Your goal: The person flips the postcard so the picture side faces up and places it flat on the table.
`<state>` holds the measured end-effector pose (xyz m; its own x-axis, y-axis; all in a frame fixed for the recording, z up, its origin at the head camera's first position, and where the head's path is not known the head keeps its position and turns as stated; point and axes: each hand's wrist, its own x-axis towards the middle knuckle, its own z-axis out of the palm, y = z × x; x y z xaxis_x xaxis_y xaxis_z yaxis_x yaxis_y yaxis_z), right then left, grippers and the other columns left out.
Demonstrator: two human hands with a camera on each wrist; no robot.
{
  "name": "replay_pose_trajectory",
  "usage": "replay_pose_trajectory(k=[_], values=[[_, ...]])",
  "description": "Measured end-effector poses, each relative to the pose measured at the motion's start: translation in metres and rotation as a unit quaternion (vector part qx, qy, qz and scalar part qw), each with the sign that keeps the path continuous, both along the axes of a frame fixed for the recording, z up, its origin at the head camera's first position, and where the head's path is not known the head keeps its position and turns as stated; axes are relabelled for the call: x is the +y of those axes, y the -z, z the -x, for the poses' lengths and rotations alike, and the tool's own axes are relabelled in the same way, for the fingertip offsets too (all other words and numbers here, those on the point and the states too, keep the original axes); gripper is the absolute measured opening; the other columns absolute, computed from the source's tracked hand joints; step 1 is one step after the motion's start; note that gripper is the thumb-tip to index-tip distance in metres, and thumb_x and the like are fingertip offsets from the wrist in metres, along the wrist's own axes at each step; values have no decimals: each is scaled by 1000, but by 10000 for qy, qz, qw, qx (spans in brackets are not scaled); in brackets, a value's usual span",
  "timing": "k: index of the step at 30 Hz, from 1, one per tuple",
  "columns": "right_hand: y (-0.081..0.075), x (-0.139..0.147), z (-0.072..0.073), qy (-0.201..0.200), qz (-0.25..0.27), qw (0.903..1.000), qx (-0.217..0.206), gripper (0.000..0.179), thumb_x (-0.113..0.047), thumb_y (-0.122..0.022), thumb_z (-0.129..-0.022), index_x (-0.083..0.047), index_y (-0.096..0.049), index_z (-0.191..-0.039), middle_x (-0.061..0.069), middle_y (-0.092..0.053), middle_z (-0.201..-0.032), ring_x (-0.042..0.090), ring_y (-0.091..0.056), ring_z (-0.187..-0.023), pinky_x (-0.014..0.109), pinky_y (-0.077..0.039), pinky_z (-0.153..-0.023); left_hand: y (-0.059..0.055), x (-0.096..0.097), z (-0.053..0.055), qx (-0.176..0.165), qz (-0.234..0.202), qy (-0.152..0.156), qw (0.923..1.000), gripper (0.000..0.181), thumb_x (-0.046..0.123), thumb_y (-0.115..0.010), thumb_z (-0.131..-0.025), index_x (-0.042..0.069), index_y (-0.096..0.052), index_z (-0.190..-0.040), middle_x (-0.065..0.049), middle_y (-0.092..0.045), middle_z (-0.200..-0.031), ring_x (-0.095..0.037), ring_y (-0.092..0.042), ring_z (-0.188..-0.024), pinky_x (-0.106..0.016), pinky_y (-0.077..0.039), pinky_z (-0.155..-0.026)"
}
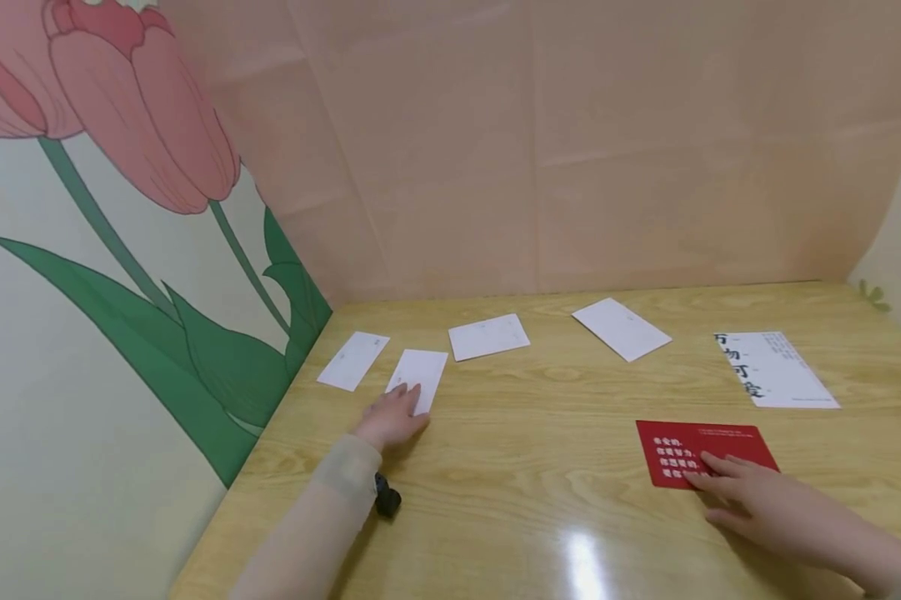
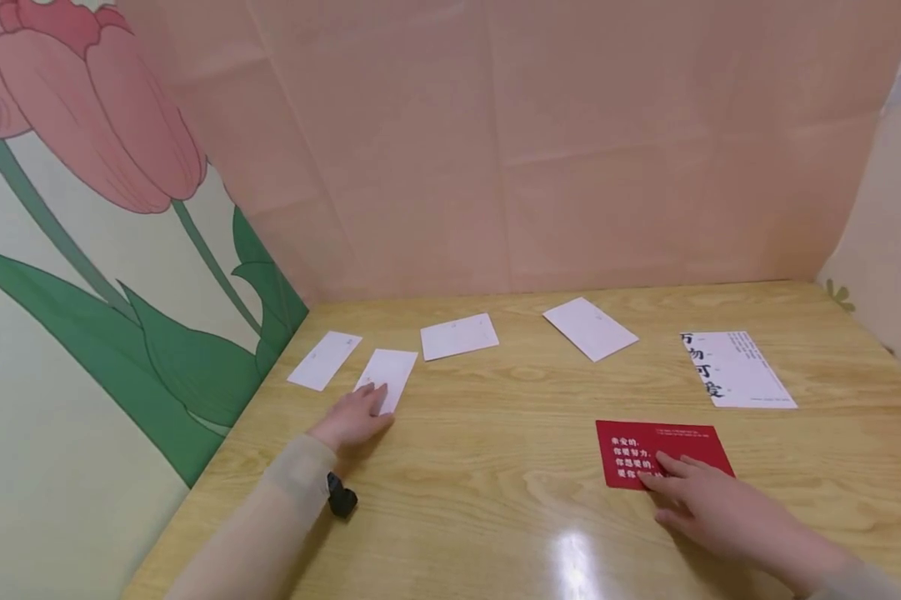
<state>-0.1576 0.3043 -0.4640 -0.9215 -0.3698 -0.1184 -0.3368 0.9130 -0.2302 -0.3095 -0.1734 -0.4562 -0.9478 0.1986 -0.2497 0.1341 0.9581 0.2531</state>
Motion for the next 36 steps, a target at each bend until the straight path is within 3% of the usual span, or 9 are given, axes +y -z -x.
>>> replay_pose_trajectory(k=[4,9,14,19,24,31,36], values=[[2,11,-2,114,-93,9998,-125,56,-50,-71,-79,-15,-67,-123,21,-57,-129,45,-52,-115,58,-49,-83,1,-6,-8,-228,106,-84,9996,62,48,-48,-98,20,-33,-151,-11,-24,-157,-38,-19,-142,-63,-18,-108],[5,29,-1,293,-155,9992,-234,54,-51,-69,-80,-16,-69,-121,22,-57,-129,43,-53,-113,58,-49,-81,1,-16,-26,-175,109,57,9998,61,46,-52,-96,21,-36,-149,-10,-25,-157,-35,-20,-143,-65,-17,-106],[5,51,3,366,-268,9988,-175,48,-45,-69,-82,-12,-70,-118,24,-57,-128,46,-52,-112,61,-47,-81,-3,-18,-47,-97,-38,531,9985,60,43,-55,-95,19,-39,-148,-10,-28,-155,-35,-23,-141,-65,-19,-105],[9,75,9,427,-401,9983,-59,43,-40,-70,-82,-11,-72,-114,27,-57,-125,45,-55,-107,62,-47,-78,-9,-7,-61,-150,-80,1307,9913,59,43,-55,-96,20,-39,-148,-8,-27,-156,-32,-24,-142,-63,-21,-105],[15,95,14,691,-520,9961,-173,45,-39,-72,-80,-10,-71,-115,28,-57,-124,39,-56,-100,59,-47,-75,-8,7,-61,-299,-101,2090,9774,58,45,-52,-97,25,-37,-149,-2,-24,-158,-27,-20,-144,-57,-21,-109],[22,122,21,851,-517,9950,-50,39,-33,-71,-82,-8,-72,-113,30,-55,-124,41,-56,-99,60,-45,-76,-7,33,-52,-332,-172,2947,9549,51,37,-52,-99,26,-40,-147,4,-23,-157,-23,-18,-145,-42,-19,-115],[30,137,24,893,-486,9948,49,35,-29,-72,-83,-6,-72,-110,31,-56,-122,44,-56,-100,60,-44,-77,-8,52,-47,-520,-236,3417,9381,48,33,-51,-100,28,-41,-146,6,-23,-157,-19,-15,-145,-38,-17,-116]])
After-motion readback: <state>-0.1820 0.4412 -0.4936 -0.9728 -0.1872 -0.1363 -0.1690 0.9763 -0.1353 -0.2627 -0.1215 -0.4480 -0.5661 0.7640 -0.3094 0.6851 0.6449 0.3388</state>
